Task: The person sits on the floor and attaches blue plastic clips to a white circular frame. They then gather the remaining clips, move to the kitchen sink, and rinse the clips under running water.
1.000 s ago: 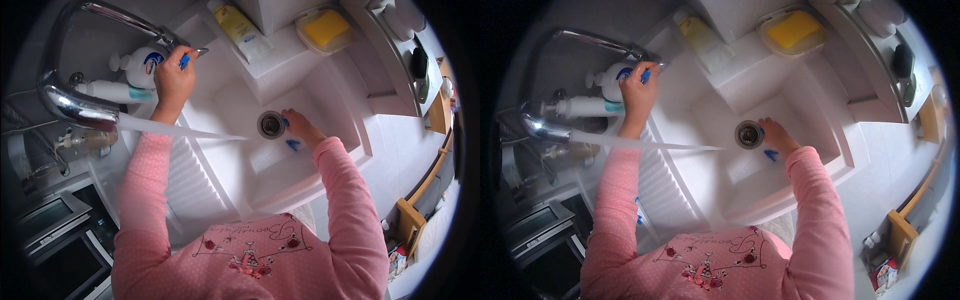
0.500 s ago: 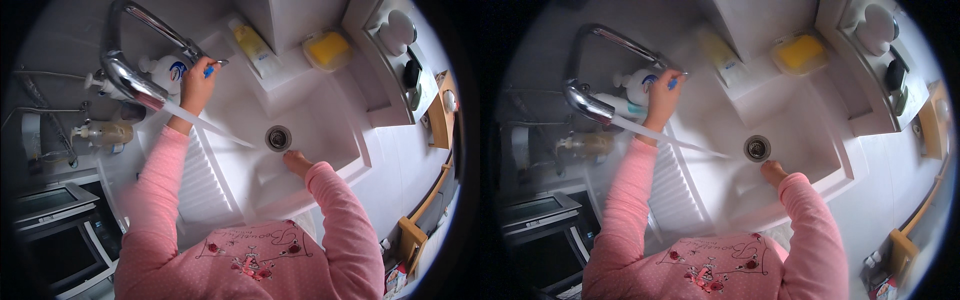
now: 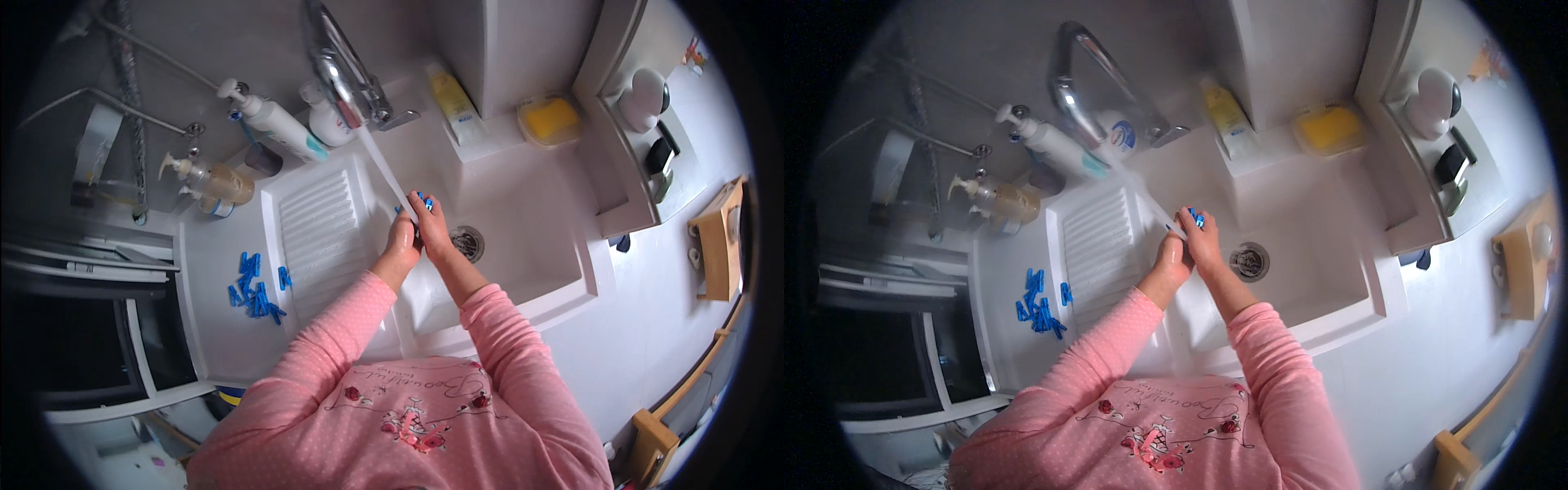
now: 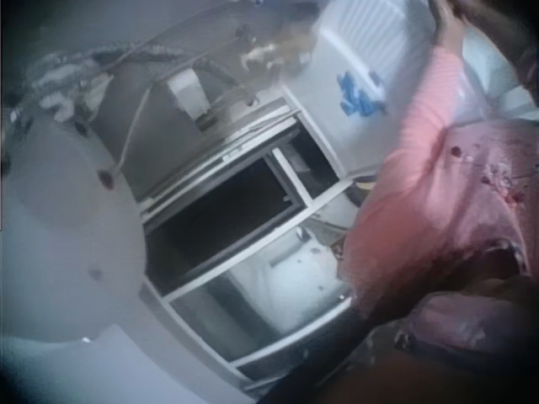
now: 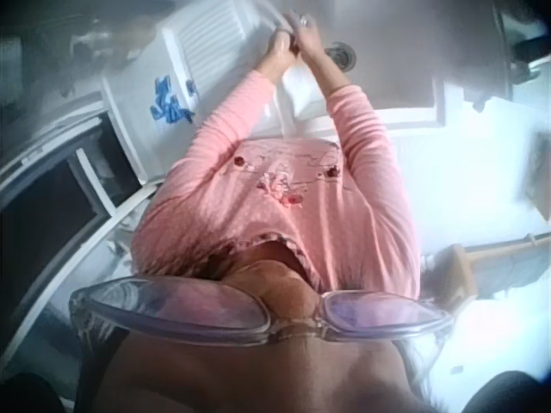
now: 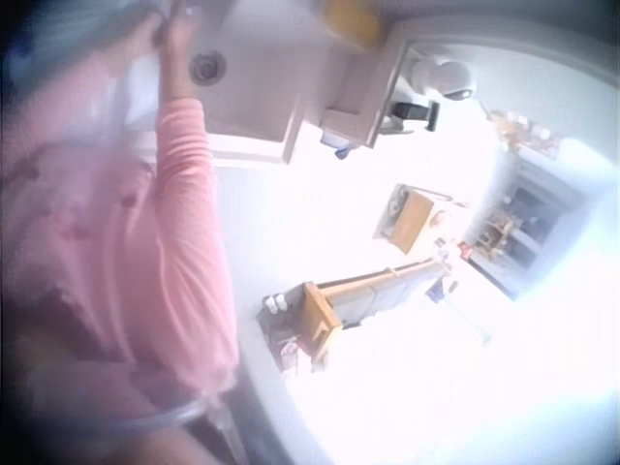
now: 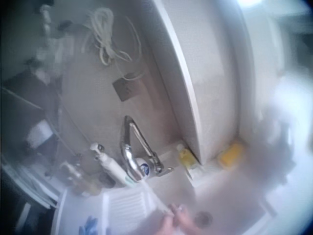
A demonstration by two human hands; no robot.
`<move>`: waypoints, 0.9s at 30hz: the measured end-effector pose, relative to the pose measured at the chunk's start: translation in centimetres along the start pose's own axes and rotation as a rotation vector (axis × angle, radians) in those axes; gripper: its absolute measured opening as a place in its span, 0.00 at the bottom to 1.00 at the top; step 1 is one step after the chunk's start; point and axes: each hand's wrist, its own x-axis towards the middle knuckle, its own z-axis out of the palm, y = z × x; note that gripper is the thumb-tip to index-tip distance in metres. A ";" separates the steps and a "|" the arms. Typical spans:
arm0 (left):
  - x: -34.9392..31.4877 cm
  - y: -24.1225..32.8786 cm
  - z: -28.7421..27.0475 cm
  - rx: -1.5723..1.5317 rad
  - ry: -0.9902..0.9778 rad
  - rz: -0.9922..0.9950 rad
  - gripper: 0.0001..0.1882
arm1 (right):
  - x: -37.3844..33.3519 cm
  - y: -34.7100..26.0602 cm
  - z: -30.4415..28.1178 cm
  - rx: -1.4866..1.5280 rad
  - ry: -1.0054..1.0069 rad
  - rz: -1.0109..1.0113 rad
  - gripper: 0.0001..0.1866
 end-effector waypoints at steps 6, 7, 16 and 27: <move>-3.1 3.6 0.7 -0.076 -0.164 0.098 0.24 | -4.8 -0.2 3.2 -0.795 0.136 -0.781 0.25; -4.6 3.9 1.8 -0.136 -0.120 0.230 0.25 | -5.2 -2.1 3.3 -0.776 -0.048 -0.822 0.24; -3.9 1.9 1.0 -0.204 -0.327 0.105 0.25 | -5.2 -2.6 2.6 -0.496 0.011 -0.833 0.26; -3.1 1.8 -1.2 -0.172 -0.270 0.182 0.27 | -5.0 -1.1 1.6 -0.524 -0.258 -0.544 0.21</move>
